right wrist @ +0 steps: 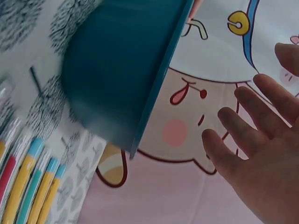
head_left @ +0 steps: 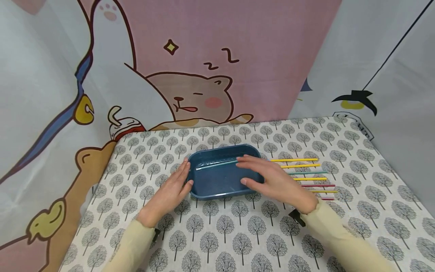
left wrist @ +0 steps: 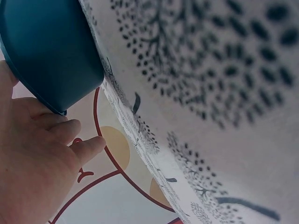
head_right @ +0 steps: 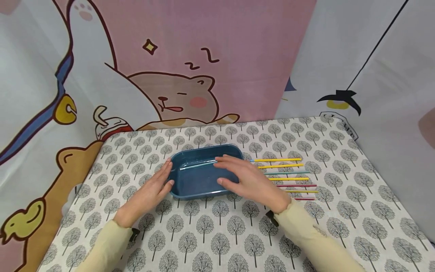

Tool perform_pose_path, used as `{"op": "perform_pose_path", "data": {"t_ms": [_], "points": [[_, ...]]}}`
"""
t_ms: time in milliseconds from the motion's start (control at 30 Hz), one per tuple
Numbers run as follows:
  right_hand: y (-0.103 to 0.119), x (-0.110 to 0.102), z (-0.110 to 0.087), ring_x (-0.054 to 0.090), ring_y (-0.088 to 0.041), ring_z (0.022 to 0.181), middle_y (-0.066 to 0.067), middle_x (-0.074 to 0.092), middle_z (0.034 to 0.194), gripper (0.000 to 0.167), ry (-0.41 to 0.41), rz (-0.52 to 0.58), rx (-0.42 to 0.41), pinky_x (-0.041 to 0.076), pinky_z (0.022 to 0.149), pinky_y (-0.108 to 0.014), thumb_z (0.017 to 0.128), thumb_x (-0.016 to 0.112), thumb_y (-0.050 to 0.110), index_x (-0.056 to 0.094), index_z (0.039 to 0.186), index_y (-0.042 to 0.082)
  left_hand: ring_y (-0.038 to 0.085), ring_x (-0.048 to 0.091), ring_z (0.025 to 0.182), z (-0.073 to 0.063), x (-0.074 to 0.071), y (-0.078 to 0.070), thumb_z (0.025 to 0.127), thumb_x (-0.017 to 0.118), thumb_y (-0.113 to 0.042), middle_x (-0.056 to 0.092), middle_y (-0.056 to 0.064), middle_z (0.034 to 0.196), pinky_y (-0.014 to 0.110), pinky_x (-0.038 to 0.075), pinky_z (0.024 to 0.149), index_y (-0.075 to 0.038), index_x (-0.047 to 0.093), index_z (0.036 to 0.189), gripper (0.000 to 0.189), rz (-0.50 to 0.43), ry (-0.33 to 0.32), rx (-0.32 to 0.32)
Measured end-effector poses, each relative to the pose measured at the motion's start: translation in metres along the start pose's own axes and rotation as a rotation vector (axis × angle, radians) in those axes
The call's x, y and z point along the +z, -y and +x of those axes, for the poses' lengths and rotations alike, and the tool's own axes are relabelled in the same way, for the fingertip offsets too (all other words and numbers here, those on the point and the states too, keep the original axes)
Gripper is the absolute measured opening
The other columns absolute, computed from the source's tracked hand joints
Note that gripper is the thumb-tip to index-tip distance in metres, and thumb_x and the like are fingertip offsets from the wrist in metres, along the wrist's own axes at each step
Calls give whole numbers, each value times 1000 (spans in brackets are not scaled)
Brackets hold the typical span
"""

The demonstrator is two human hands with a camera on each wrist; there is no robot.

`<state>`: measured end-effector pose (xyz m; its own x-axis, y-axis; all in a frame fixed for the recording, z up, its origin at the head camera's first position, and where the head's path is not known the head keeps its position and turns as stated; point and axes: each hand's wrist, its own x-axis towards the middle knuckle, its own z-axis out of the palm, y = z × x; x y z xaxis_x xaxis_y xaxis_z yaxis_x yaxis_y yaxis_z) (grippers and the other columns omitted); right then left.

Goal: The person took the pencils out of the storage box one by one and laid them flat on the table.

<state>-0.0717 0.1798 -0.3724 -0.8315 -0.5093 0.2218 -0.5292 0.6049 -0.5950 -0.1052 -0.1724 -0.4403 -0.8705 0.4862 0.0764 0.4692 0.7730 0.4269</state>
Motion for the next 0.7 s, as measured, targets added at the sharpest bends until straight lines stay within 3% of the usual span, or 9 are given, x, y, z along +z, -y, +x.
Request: {"op": "perform_pose_path", "data": {"t_ms": [367,700], "points": [[10,21,33,33,-26,153,4,40,164,64,70,-100,-39,30,122,-58,101,64,51,52,154,18,31,20,157,0,-1,1,112,43,-37,2,0,173,53,25,125,-7,17,166,67,4,27,-26],[20,19,65,35,-32,151,-3,42,163,66,92,-256,-109,33,119,-63,100,63,52,51,155,16,30,22,156,1,-1,0,111,44,-37,6,1,174,56,27,124,-7,19,166,67,0,18,-27]]}}
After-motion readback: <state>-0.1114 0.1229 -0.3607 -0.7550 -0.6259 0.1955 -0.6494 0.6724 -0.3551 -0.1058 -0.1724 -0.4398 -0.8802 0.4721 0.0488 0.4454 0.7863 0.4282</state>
